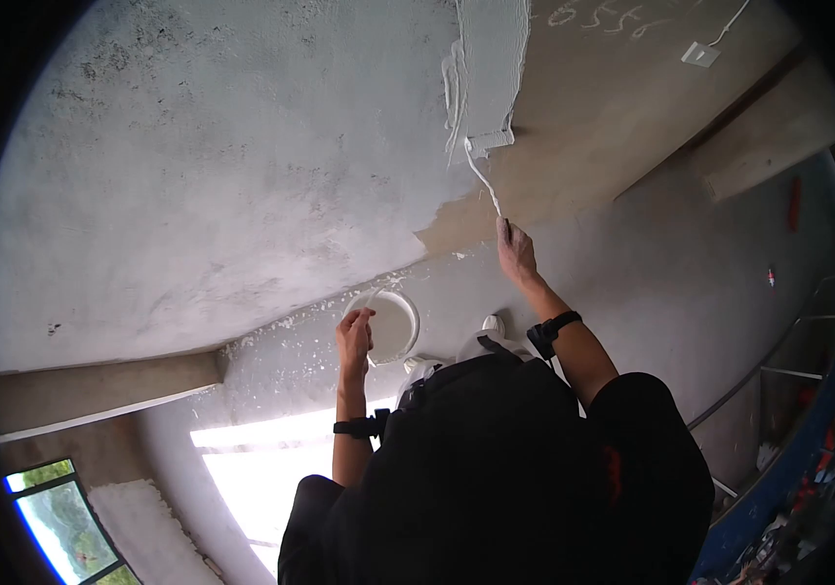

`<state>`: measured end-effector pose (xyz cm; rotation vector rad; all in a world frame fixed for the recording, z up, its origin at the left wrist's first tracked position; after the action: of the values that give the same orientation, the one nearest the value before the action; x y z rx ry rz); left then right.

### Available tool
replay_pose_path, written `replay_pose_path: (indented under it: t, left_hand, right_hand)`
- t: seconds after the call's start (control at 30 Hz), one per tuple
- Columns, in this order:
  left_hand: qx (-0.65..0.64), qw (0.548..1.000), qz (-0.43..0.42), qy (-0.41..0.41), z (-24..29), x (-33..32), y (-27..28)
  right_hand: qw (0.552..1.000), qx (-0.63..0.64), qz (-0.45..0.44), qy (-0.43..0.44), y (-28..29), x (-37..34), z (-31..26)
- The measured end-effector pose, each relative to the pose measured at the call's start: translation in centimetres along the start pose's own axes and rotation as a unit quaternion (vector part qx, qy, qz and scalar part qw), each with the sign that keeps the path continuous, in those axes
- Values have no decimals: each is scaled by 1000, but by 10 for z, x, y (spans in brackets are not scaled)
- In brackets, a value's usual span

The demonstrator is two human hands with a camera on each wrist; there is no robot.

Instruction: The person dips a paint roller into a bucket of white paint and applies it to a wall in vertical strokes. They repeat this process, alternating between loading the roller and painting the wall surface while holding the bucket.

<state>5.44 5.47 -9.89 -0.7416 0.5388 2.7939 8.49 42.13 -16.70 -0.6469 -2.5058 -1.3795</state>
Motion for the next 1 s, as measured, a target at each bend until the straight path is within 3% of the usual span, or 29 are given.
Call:
replay_pose_path:
  t: [0.23,0.43,0.57,0.7,0.77,0.87,0.97,1.0]
  left_hand:
    - [-16,1000,1,-1,-1,-2,-1]
    - [-19,1000,0,-3,-1,1,1]
    - [-32,999,-4,-3,1,1,1]
    - [-34,999,-7,-10,3,0,1]
    - [-13,1000,0,-14,5,0,1]
    - [-5,1000,-5,-15,3,2,0]
    - [0,1000,-5,-12,5,2,-1]
    - [-1,1000,-6,-13,5,2,-1]
  right_hand:
    - [999,-13,-31,-7,-26,-33,-36]
    - [998,-3,57,42,-34,-4,-61]
    - [996,3,70,49,-29,12,-64]
    - [993,92,76,21,-26,16,-50]
    - [987,142,73,-7,-16,24,-52]
    - [992,35,103,62,9,40,-60]
    - [986,84,135,47,30,60,-70]
    - [973,173,152,16,38,66,-73]
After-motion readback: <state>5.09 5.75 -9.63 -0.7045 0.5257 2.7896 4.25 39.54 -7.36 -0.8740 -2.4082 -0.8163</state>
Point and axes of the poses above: each hand's wrist, its own x-axis towards the middle knuckle, its own y-axis out of the back of the hand, z = x × y, the point moved 2 cm from there along x, towards the middle knuckle, and after that the axes turned 15 degrees about x, right-handed, at the moved point
